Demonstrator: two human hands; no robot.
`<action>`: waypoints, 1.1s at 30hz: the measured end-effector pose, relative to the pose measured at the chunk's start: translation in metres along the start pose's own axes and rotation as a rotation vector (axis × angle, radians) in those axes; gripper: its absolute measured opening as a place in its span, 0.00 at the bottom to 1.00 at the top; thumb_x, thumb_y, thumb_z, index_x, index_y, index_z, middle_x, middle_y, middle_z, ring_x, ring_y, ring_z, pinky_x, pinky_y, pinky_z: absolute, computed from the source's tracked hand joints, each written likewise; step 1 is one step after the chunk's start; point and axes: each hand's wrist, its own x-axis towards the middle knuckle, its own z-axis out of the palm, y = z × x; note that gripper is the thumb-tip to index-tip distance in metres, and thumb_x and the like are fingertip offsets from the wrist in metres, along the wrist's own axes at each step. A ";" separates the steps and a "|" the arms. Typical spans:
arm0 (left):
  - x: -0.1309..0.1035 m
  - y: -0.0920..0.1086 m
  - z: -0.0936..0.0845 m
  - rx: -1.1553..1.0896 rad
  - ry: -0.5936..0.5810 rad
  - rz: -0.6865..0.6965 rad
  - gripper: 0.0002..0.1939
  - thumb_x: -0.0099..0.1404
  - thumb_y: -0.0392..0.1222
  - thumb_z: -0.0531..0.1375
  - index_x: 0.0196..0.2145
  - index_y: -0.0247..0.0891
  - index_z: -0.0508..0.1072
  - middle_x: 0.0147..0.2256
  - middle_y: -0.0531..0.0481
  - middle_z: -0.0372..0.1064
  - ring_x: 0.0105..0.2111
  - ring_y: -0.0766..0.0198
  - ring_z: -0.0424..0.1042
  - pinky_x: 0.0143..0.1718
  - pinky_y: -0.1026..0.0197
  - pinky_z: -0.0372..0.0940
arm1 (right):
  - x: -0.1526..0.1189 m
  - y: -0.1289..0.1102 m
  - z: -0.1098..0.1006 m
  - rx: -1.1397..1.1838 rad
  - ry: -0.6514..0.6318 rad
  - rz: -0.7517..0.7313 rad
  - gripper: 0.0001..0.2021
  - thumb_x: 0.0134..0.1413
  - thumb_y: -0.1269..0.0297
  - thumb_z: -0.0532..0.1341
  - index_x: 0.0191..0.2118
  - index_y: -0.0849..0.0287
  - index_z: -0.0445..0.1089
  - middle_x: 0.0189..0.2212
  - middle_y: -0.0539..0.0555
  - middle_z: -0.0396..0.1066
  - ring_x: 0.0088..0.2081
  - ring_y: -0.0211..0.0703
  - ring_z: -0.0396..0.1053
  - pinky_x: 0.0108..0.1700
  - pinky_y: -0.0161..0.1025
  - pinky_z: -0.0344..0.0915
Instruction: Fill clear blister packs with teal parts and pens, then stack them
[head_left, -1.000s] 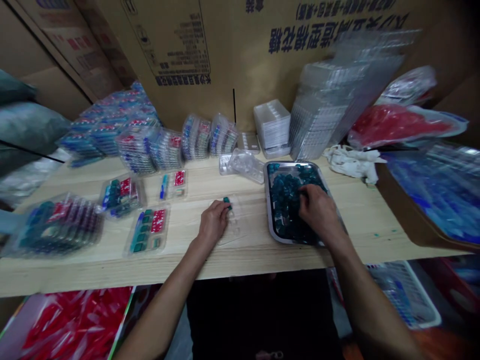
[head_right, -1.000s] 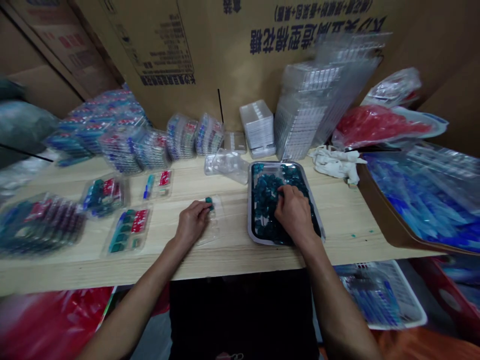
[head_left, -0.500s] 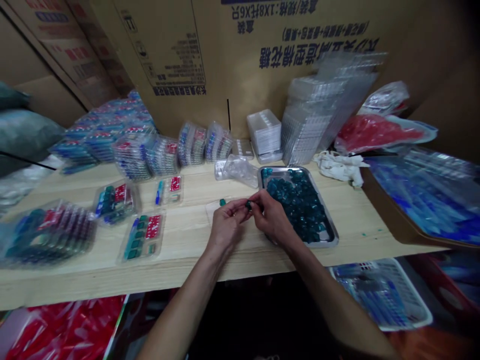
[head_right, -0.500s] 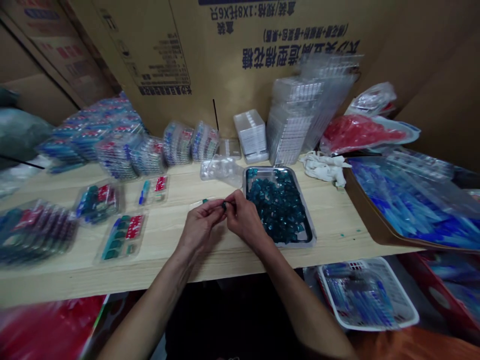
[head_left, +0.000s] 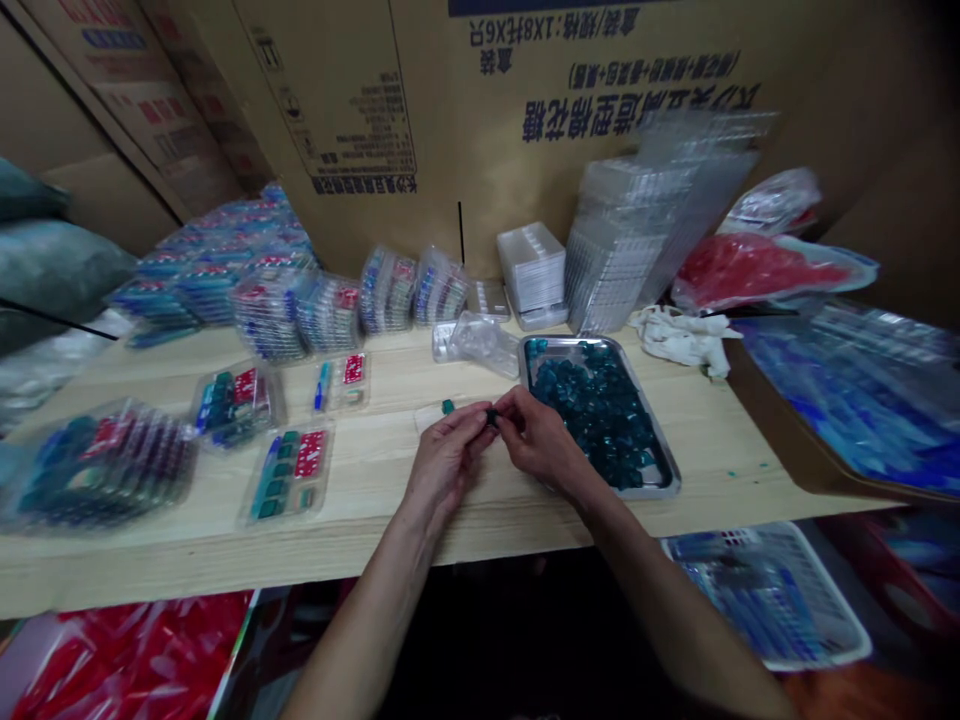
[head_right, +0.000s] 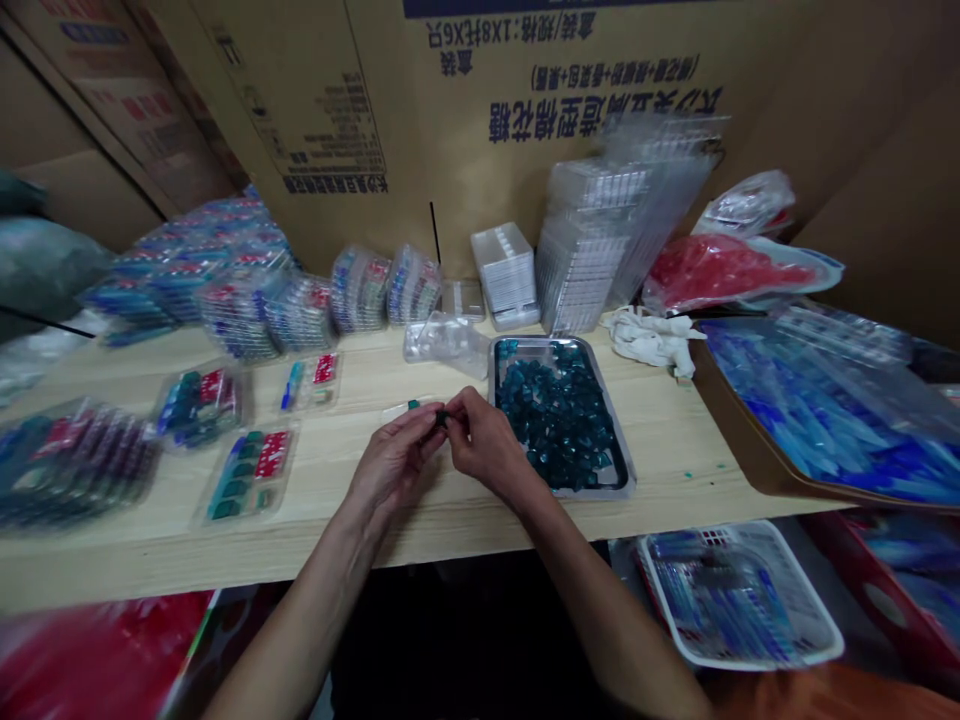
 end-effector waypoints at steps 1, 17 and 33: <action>-0.001 0.000 0.000 -0.016 -0.001 -0.005 0.13 0.45 0.35 0.74 0.31 0.32 0.80 0.33 0.47 0.78 0.33 0.68 0.76 0.40 0.67 0.71 | 0.001 0.002 0.000 0.002 -0.008 0.016 0.04 0.54 0.70 0.56 0.37 0.57 0.63 0.29 0.50 0.71 0.30 0.39 0.68 0.33 0.35 0.62; 0.007 -0.015 -0.023 0.271 0.145 0.392 0.14 0.50 0.40 0.71 0.36 0.36 0.81 0.34 0.50 0.78 0.35 0.66 0.74 0.42 0.63 0.67 | -0.032 -0.016 0.044 0.244 0.119 0.089 0.23 0.55 0.69 0.56 0.57 0.58 0.66 0.53 0.62 0.69 0.55 0.49 0.67 0.59 0.52 0.62; 0.028 0.012 -0.092 1.107 0.154 0.694 0.06 0.61 0.41 0.63 0.35 0.38 0.79 0.32 0.48 0.76 0.32 0.62 0.73 0.37 0.61 0.67 | -0.011 0.034 -0.057 -1.027 -0.156 0.478 0.16 0.61 0.70 0.52 0.51 0.69 0.67 0.48 0.72 0.66 0.48 0.62 0.70 0.46 0.51 0.65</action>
